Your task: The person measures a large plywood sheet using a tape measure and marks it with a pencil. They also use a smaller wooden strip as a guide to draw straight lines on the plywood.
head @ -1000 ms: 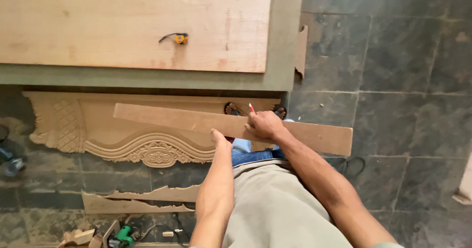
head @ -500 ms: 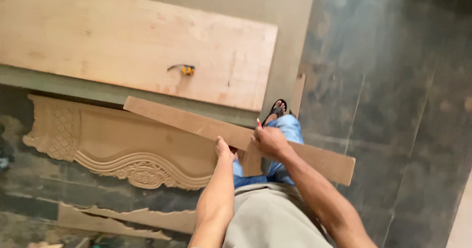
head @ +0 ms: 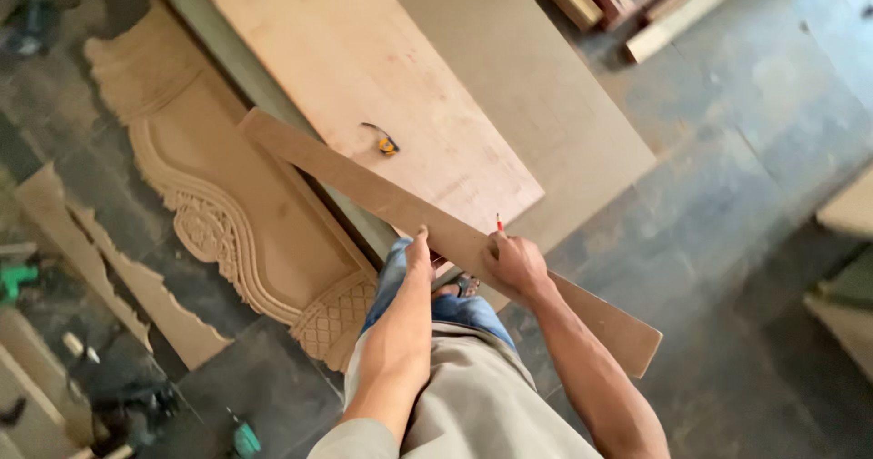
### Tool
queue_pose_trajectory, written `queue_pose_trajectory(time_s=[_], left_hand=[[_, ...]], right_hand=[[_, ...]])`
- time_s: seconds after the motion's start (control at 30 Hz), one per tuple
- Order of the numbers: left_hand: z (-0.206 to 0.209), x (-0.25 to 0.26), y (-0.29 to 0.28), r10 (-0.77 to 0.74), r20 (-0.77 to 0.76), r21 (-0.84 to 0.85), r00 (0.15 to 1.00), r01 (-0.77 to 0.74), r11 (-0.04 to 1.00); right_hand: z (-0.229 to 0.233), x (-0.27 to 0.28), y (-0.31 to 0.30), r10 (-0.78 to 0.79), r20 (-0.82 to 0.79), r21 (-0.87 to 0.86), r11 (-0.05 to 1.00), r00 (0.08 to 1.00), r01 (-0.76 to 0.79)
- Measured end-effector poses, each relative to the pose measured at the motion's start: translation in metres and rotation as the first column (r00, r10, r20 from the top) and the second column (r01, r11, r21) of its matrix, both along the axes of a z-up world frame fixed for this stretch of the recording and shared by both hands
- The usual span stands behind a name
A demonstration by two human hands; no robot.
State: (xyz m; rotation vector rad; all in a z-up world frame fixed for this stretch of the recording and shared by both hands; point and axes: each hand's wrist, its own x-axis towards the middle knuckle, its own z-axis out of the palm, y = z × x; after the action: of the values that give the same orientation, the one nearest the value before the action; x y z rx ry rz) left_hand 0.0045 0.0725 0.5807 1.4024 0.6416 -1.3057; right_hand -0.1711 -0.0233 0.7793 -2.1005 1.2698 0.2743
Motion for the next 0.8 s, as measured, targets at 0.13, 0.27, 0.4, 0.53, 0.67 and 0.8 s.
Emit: queue_pose_trajectory(time_s=[0.13, 0.27, 0.4, 0.53, 0.67, 0.8], left_hand=[[0.003, 0.009, -0.034, 0.070, 0.017, -0.127, 0.997, -0.068, 0.990], [-0.006, 0.017, -0.091, 0.277, -0.013, -0.120, 0.961, -0.277, 0.953], [-0.013, 0.040, -0.173, 0.453, -0.019, -0.065, 0.891, -0.453, 0.889], [-0.007, 0.089, -0.318, 0.563, -0.017, -0.136, 0.826, -0.560, 0.817], [-0.003, 0.133, -0.421, 0.574, 0.044, -0.281, 0.818, -0.541, 0.792], [0.001, 0.174, -0.511, 0.559, -0.057, -0.208, 0.827, -0.557, 0.804]], right_hand=[[0.004, 0.018, -0.059, 0.113, 0.057, -0.004, 0.994, 0.992, -0.113], [-0.010, 0.044, -0.132, 0.248, 0.049, -0.035, 0.968, 0.967, -0.247], [-0.021, 0.081, -0.219, 0.348, 0.028, -0.093, 0.934, 0.937, -0.344], [-0.001, 0.152, -0.346, 0.520, -0.095, -0.150, 0.836, 0.849, -0.528], [0.028, 0.217, -0.459, 0.510, -0.084, -0.145, 0.844, 0.856, -0.516], [0.053, 0.248, -0.551, 0.543, -0.081, -0.138, 0.825, 0.836, -0.548]])
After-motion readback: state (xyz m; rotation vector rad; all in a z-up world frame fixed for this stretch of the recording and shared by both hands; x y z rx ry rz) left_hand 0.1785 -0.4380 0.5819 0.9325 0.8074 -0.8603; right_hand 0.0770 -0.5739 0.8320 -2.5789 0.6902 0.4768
